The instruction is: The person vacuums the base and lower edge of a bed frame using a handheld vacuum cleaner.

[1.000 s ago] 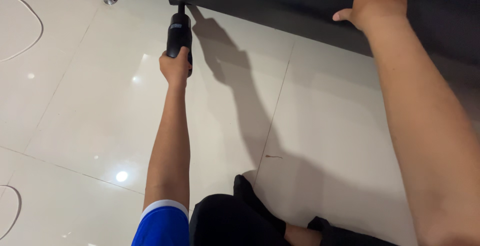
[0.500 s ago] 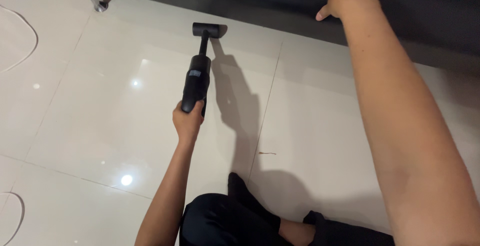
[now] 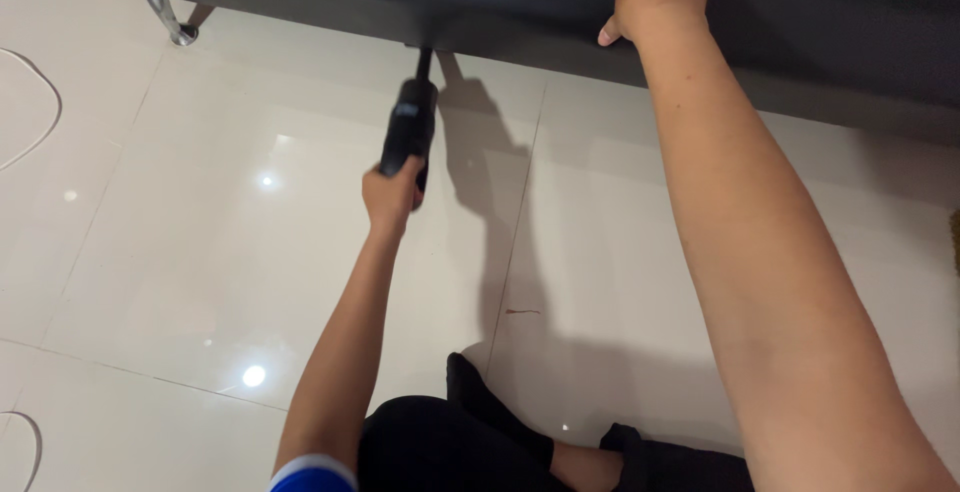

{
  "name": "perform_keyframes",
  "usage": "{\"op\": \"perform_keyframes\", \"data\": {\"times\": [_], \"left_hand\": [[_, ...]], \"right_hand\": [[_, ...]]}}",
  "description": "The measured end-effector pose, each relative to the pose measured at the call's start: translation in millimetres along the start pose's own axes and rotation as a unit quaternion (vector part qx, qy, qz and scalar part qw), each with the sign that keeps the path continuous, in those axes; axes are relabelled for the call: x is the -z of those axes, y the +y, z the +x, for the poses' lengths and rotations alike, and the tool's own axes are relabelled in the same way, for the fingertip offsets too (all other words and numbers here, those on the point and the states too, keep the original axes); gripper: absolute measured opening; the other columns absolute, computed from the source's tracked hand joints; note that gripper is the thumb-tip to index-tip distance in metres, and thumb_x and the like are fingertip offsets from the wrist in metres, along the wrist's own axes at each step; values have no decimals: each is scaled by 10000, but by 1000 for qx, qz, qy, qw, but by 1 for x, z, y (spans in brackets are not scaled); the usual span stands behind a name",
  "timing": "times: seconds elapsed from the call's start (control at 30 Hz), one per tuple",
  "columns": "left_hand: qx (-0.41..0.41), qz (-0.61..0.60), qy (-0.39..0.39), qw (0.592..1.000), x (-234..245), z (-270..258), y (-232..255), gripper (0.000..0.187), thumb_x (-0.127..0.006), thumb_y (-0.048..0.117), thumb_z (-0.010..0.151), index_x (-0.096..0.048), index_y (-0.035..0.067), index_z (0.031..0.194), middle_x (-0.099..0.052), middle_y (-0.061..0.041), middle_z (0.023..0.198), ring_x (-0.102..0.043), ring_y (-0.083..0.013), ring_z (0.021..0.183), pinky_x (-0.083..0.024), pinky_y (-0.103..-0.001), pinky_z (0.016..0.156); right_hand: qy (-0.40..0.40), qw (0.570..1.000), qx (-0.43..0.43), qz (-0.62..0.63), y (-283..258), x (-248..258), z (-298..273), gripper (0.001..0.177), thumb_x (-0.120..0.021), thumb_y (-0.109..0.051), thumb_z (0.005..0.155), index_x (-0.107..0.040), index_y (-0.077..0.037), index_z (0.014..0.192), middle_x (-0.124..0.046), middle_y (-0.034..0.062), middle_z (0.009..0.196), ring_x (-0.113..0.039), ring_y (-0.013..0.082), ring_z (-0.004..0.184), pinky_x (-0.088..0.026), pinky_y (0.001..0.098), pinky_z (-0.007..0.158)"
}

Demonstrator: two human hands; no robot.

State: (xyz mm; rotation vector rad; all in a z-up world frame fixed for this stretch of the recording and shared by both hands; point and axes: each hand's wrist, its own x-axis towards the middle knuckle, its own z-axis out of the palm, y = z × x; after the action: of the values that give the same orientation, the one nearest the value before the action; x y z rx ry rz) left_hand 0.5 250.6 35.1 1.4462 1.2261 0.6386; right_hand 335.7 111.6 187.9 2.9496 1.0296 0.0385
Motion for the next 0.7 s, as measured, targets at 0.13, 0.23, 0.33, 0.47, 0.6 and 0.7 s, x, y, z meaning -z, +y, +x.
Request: {"op": "perform_keyframes", "data": {"times": [0.13, 0.23, 0.33, 0.47, 0.6, 0.7], "left_hand": [[1, 33, -54, 998, 21, -52, -16, 313, -777, 263, 754, -680, -34, 761, -618, -67, 527, -580, -140, 418, -444, -294, 413], [9, 58, -76, 995, 24, -69, -13, 312, -778, 273, 753, -674, -21, 750, -615, -66, 523, -574, -137, 415, -444, -294, 411], [-1, 59, -88, 994, 11, -64, -3, 322, -773, 284, 769, -667, -18, 737, -605, -72, 520, -563, -137, 416, -436, -292, 418], [-17, 49, -88, 995, -27, -31, 11, 314, -767, 284, 761, -671, -15, 740, -619, -71, 526, -589, -142, 419, -459, -292, 416], [-22, 57, -74, 995, -61, -19, 11, 329, -759, 304, 757, -690, -18, 747, -651, -75, 538, -642, -147, 446, -508, -281, 444], [-52, 104, -94, 989, -65, -37, 0, 359, -768, 360, 772, -716, 5, 759, -665, -72, 533, -664, -139, 479, -514, -257, 499]], "right_hand": [[-40, 999, -5, -6, 1, -4, 1, 564, -921, -397, 743, -709, -6, 1089, -757, 182, 907, -741, 376, 877, -548, 478, 827], [-50, 999, -13, -10, -1, -3, 1, 579, -911, -410, 759, -706, 3, 1109, -762, 214, 894, -757, 389, 836, -588, 474, 782], [-21, 1000, -2, -12, -1, -1, 0, 622, -938, -409, 707, -692, -2, 1108, -740, 188, 911, -726, 378, 866, -558, 496, 784], [-5, 1000, -16, 12, -4, 4, 0, 740, -979, -340, 637, -640, -14, 1208, -705, 189, 1061, -665, 389, 1037, -557, 496, 812], [20, 999, -22, 34, -9, 13, -10, 887, -1001, -278, 572, -565, -53, 1310, -616, 193, 1230, -544, 404, 1205, -563, 505, 808], [54, 998, -16, 33, -12, 18, -15, 1025, -1011, -264, 497, -511, -76, 1372, -558, 185, 1321, -495, 423, 1254, -563, 541, 788]]}}
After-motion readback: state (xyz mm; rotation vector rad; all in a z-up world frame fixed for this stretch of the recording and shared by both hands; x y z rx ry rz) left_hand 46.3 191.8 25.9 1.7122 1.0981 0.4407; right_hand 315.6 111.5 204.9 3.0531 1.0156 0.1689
